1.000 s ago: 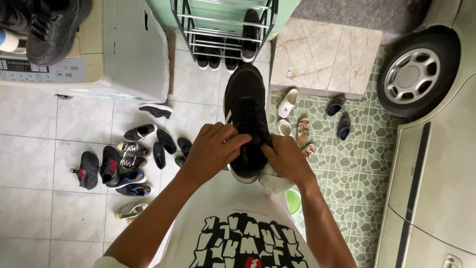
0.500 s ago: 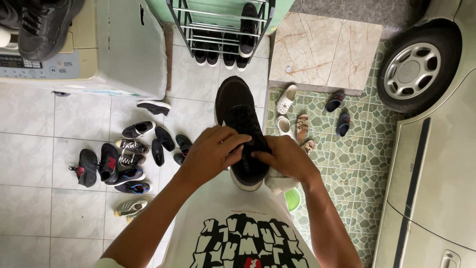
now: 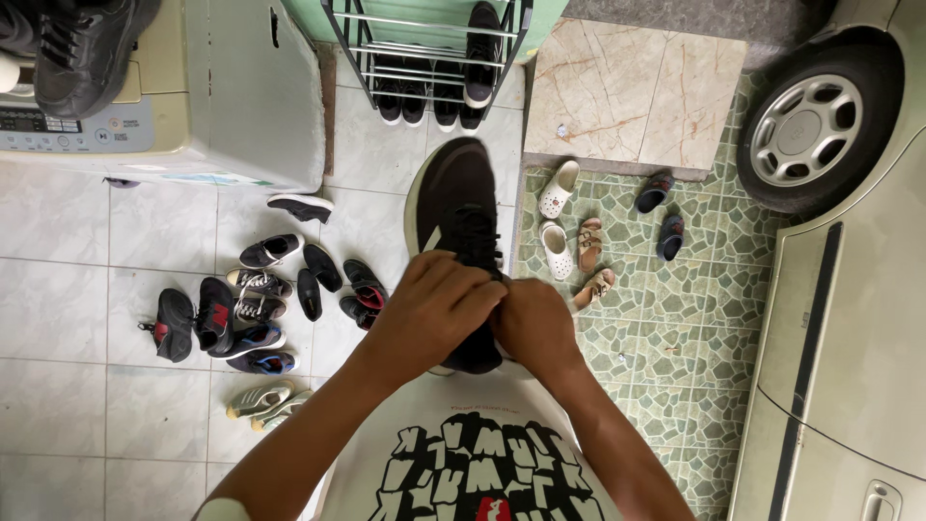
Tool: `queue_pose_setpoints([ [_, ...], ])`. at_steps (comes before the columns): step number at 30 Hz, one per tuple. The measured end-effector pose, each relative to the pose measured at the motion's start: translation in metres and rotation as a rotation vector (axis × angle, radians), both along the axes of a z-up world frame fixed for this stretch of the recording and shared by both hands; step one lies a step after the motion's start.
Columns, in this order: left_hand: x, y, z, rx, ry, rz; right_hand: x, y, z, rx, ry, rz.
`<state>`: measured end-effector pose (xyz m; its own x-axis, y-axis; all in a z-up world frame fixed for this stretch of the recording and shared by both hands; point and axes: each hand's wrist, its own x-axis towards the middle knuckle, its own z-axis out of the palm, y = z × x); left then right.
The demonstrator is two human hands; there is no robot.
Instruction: The person cleans a pair of sneakers using a white cloth. They wipe the exterior of a dark sneaker, place it on a shoe rack, then wipe a white sneaker, remove its insole, wipe the insole, and reinsert it. The person ties the laces and adjusts the shoe on a scooter seat.
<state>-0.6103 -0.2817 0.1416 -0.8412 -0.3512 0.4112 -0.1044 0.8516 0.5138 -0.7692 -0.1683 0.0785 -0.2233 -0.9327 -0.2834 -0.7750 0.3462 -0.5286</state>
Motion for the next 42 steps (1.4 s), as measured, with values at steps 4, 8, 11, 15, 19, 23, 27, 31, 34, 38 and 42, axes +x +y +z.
queue_pose_setpoints([
  [4,-0.001,-0.010,0.000,0.048,0.024,0.005,-0.005,-0.013,0.019,0.028,0.041,-0.071],
  [8,0.000,-0.018,-0.026,0.065,-0.070,0.067,-0.014,-0.024,0.027,0.036,0.063,-0.099],
  [11,0.003,-0.025,-0.046,0.027,-0.048,0.067,-0.008,-0.024,0.017,0.029,0.045,-0.083],
  [15,0.004,-0.035,-0.055,0.006,0.132,0.014,-0.002,-0.028,-0.002,0.132,0.087,-0.020],
  [19,0.012,-0.048,-0.070,-0.042,0.009,-0.084,0.002,-0.037,-0.017,0.273,0.184,0.105],
  [23,0.010,-0.062,-0.087,0.003,-0.013,-0.057,-0.003,-0.056,-0.015,0.233,0.079,0.018],
  [27,-0.010,-0.085,-0.116,-0.005,-0.022,0.053,-0.014,-0.063,-0.015,0.392,-0.185,-0.294],
  [31,-0.037,-0.092,-0.154,-0.001,-0.025,0.097,-0.021,-0.052,-0.060,0.467,-0.444,-0.438],
  [34,-0.060,-0.090,-0.185,0.065,-0.083,0.126,-0.028,-0.053,-0.129,0.631,-0.709,-0.608],
  [38,-0.091,-0.101,-0.229,0.126,-0.063,0.184,-0.041,-0.060,-0.237,0.358,-0.987,-0.718],
  [42,-0.111,-0.118,-0.286,0.239,-0.140,0.230,-0.052,-0.072,-0.306,0.441,-0.946,-0.817],
])
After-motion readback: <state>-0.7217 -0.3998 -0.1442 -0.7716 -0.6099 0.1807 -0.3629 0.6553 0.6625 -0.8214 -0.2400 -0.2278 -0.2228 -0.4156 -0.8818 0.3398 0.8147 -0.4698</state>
